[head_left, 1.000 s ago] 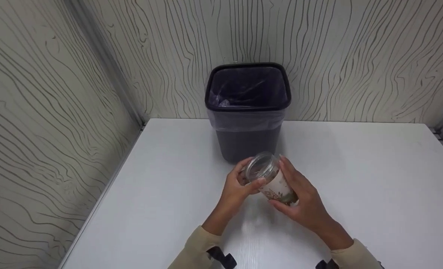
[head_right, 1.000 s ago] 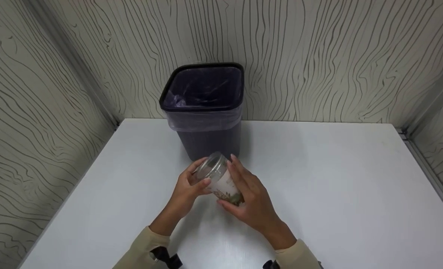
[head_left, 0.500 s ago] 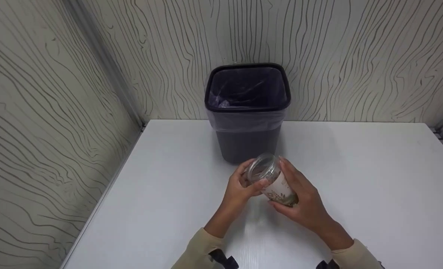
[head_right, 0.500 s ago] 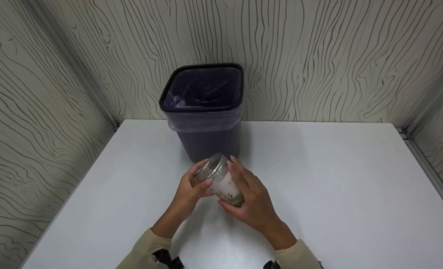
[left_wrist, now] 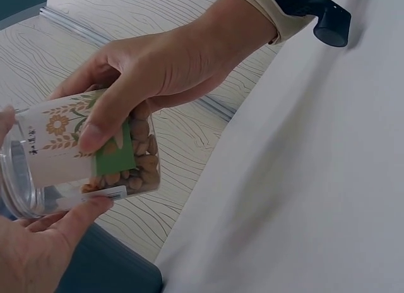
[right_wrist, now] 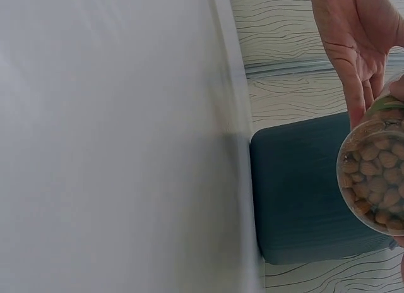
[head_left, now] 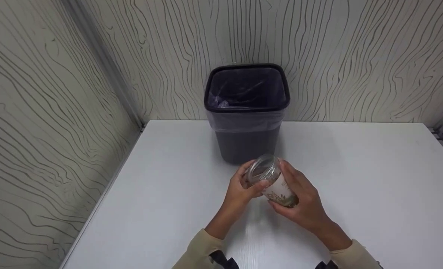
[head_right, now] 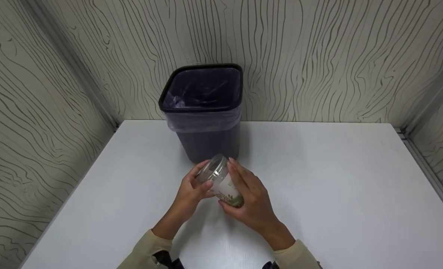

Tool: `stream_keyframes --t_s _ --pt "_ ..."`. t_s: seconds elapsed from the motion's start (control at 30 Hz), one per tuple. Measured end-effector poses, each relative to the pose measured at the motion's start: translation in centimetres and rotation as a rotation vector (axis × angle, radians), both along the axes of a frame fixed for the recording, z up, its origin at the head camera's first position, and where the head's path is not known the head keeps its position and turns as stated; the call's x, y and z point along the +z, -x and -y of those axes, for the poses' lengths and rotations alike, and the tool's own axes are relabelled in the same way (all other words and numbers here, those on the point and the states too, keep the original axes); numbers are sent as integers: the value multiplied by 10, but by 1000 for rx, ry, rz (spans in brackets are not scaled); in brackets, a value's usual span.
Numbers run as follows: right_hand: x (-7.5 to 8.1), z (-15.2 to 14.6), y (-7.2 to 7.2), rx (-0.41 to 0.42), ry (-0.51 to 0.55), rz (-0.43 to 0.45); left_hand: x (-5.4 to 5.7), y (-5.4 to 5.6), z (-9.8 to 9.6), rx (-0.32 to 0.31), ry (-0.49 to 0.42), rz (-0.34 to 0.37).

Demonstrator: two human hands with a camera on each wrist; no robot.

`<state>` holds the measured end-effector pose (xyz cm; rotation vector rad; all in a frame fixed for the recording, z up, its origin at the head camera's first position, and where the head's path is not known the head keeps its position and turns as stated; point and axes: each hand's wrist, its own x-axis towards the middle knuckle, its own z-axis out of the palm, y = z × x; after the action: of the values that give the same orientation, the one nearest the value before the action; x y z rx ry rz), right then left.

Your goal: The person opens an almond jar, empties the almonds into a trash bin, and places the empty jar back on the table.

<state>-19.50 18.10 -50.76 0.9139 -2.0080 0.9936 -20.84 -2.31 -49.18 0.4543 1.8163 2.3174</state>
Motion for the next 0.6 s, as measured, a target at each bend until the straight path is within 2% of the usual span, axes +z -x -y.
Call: stream_keyframes --t_s 0.23,0.4,0.6 --pt "-2 0 0 -22 -14 -4 1 -1 -2 8 3 -7" --pt "-4 0 0 -34 -4 -12 1 -3 -2 -12 -2 -16" --pt "-4 0 1 -19 25 -29 1 -2 -1 -31 17 -64"
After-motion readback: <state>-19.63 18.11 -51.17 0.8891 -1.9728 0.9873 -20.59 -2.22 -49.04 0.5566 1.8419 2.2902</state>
